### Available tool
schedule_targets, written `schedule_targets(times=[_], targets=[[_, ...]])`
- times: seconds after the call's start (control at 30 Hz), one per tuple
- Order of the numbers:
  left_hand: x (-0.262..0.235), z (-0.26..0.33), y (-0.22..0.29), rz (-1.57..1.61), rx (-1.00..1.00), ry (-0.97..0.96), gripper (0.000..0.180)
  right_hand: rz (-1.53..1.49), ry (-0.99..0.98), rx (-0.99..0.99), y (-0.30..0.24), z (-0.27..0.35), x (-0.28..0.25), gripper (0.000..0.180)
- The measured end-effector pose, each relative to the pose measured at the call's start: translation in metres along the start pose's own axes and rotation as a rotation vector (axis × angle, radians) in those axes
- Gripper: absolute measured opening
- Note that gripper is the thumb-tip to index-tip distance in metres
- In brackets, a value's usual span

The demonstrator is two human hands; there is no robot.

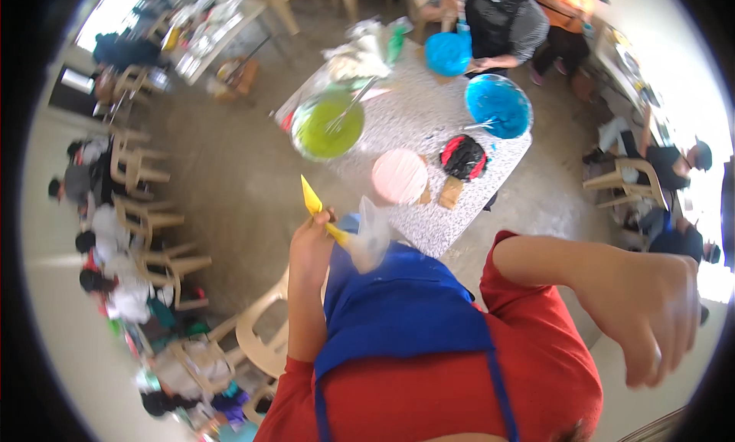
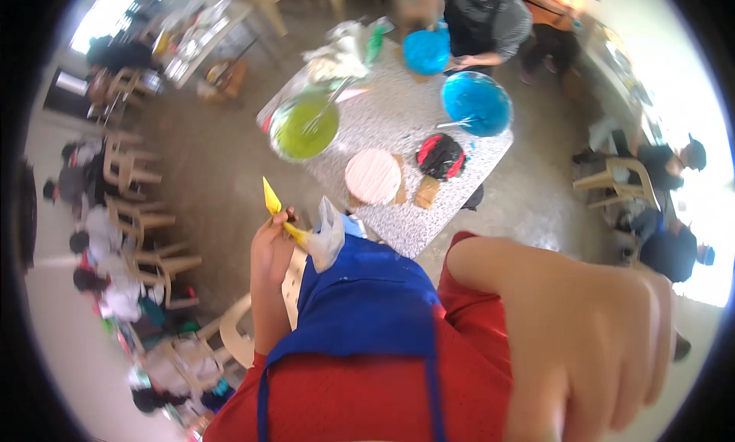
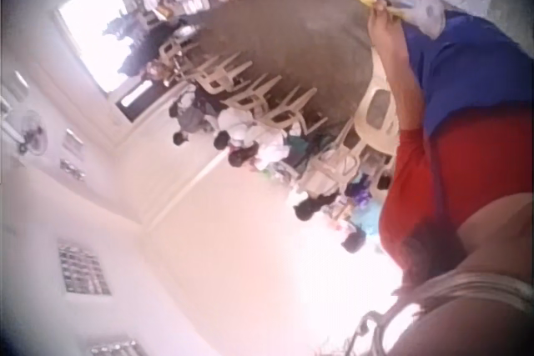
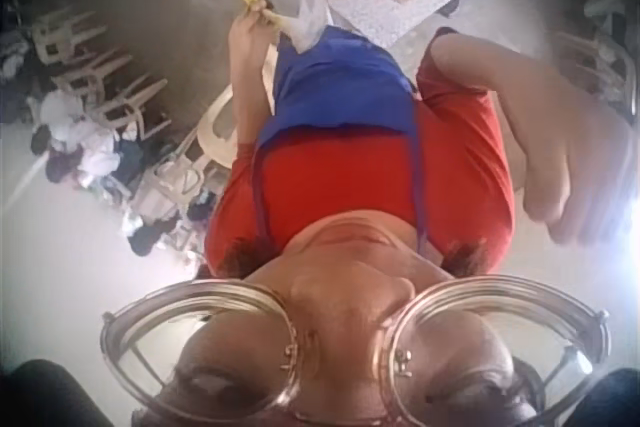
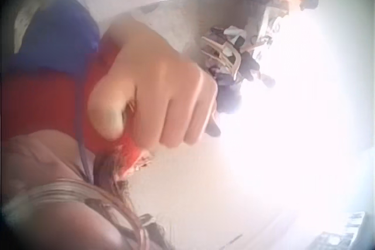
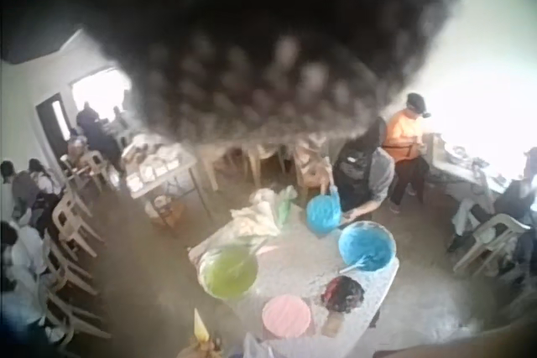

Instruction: The person whisks a green mixture in a bowl, then fills a piping bag with the mixture using a spoon. They add yellow food coloring to the bag, tie it shut, and cut the tip with scissors to prepare it for use.

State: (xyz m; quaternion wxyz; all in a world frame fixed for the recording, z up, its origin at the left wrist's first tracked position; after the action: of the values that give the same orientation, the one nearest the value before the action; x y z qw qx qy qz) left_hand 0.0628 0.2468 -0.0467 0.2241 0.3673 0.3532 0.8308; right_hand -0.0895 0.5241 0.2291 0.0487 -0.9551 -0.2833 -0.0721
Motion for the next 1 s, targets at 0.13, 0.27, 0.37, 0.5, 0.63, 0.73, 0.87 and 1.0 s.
schedule_targets(times=[0.13,0.27,0.37,0.5,0.63,0.73,0.87,1.0], targets=[[0.03,-0.053,0.008,-0.001,-0.153,-0.229,0.009,0.223,0.198,-0.068,0.015,0.039,-0.019,0.042],[0.056,-0.104,0.02,-0.163,-0.299,-0.465,0.009,0.411,0.499,-0.177,0.043,0.095,-0.043,0.051],[0.067,-0.133,0.031,-0.366,-0.367,-0.601,0.015,0.685,0.729,-0.182,0.062,0.143,-0.058,0.054],[0.073,-0.154,0.06,-0.56,-0.38,-0.836,0.026,1.07,1.217,-0.156,0.1,0.203,-0.071,0.059],[0.049,-0.174,0.064,-0.618,-0.423,-0.867,0.028,1.217,1.678,-0.124,0.129,0.252,-0.086,0.044],[0.03,-0.179,0.059,-0.688,-0.419,-0.856,0.028,1.52,1.971,0.34,0.139,0.27,-0.09,0.028],[0.013,-0.172,0.065,-0.877,-0.394,-0.856,0.027,1.795,1.78,1.089,0.15,0.256,-0.097,0.021],[0.015,-0.149,0.073,-0.987,-0.307,-1.113,0.024,1.609,1.721,0.948,0.182,0.234,-0.109,0.017]])
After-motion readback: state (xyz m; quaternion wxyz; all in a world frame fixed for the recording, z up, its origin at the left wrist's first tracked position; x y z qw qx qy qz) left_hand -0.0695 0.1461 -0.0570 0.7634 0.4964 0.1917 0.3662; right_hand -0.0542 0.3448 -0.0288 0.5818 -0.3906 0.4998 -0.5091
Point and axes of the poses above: each hand's wrist, its own z-axis away from the middle knuckle, its own x-axis out of the palm, y = z × x, the point moved 5 cm from there along -z, towards the middle knuckle, and after that the axes turned 2 degrees about -x, right-handed, at the moved point
